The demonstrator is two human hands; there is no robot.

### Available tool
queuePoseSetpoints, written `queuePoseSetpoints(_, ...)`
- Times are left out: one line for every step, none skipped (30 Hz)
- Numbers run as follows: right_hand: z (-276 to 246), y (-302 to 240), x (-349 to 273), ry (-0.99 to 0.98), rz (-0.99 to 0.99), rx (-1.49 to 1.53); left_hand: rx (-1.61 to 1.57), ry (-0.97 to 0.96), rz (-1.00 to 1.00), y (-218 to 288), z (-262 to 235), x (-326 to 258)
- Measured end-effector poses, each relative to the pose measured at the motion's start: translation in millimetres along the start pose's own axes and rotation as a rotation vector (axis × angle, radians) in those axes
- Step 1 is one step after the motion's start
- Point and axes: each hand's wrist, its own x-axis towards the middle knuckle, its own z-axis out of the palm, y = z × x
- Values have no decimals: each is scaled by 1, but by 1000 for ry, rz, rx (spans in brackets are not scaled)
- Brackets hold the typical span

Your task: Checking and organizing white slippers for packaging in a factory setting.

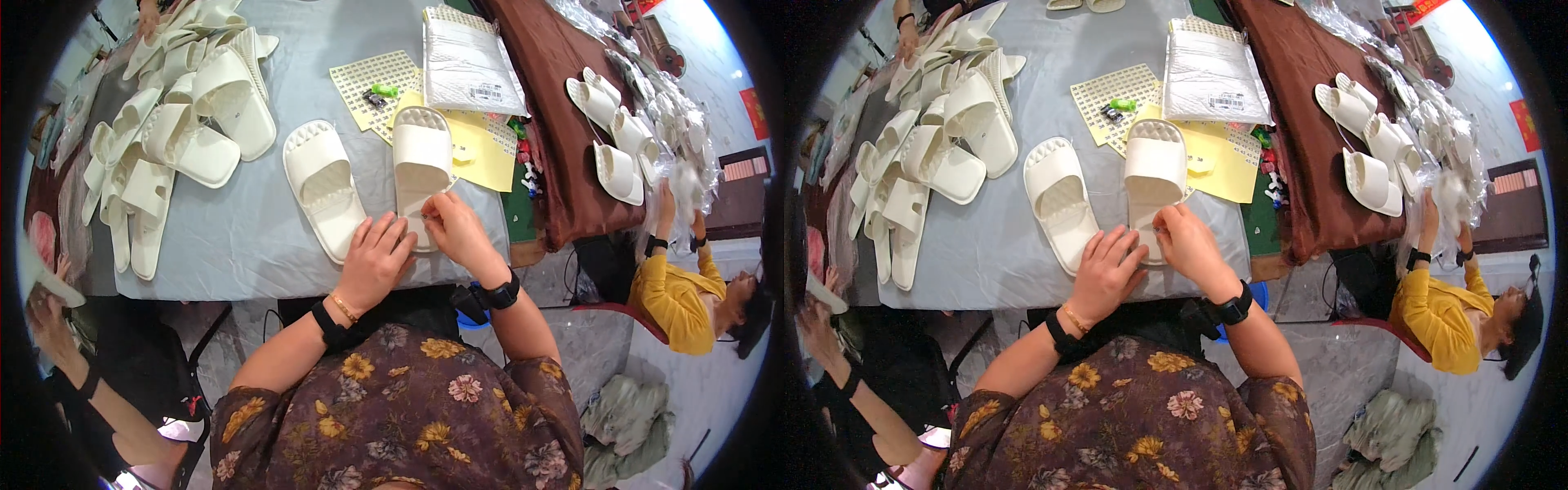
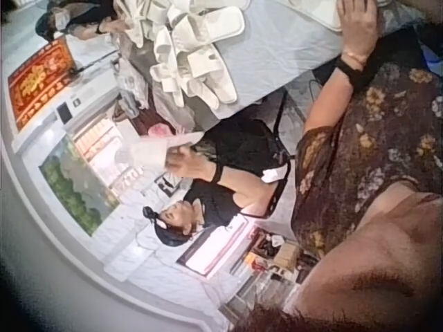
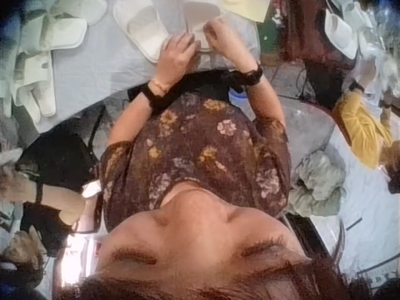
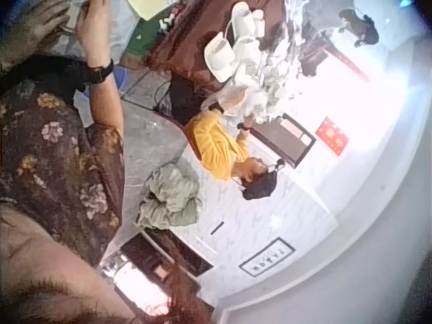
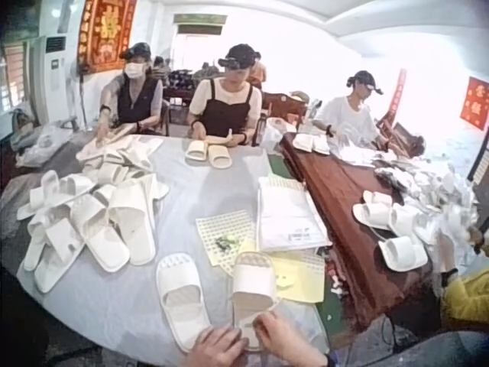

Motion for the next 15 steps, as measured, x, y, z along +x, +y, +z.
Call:
queuePoseSetpoints(0, -2, 0, 1, 17, 1, 11, 16, 0, 0, 2, 0)
queuePoseSetpoints(-1, -3, -1, 1, 34, 1, 8, 16, -4, 0, 3, -1)
queuePoseSetpoints(-1, -5, -1, -4, 35, 0, 23, 28, -7, 0, 4, -1)
queuePoseSetpoints(-1, -6, -1, -7, 38, -3, 38, 40, -10, 0, 6, -1)
queuePoseSetpoints(-2, -8, -1, -7, 41, -6, 35, 41, -12, 0, 6, -1)
queuePoseSetpoints(-2, -8, -1, -9, 42, -8, 47, 50, -9, 0, 7, -1)
queuePoseSetpoints(-3, -8, 0, -19, 43, -23, 59, 60, -5, -1, 7, -1)
queuePoseSetpoints(-4, -8, 0, -28, 44, -37, 57, 61, -7, -1, 7, -1)
queuePoseSetpoints(-3, -9, -1, -30, 45, -39, 61, 64, -3, -1, 7, -1)
queuePoseSetpoints(-1, -10, -2, 7, 46, -13, 64, 68, 0, -1, 7, -1)
queuePoseSetpoints(-1, -11, -2, 42, 48, 14, 62, 69, -3, -1, 7, -2)
queuePoseSetpoints(0, -10, -3, 39, 48, 12, 84, 61, 4, -2, 7, -2)
queuePoseSetpoints(0, -8, -3, 27, 38, -2, 107, 52, 12, -2, 7, -2)
queuePoseSetpoints(0, -7, -3, 16, 28, -17, 105, 54, 10, -2, 8, -2)
queuePoseSetpoints(-1, -7, -3, 15, 27, -19, 103, 53, 7, -3, 8, -2)
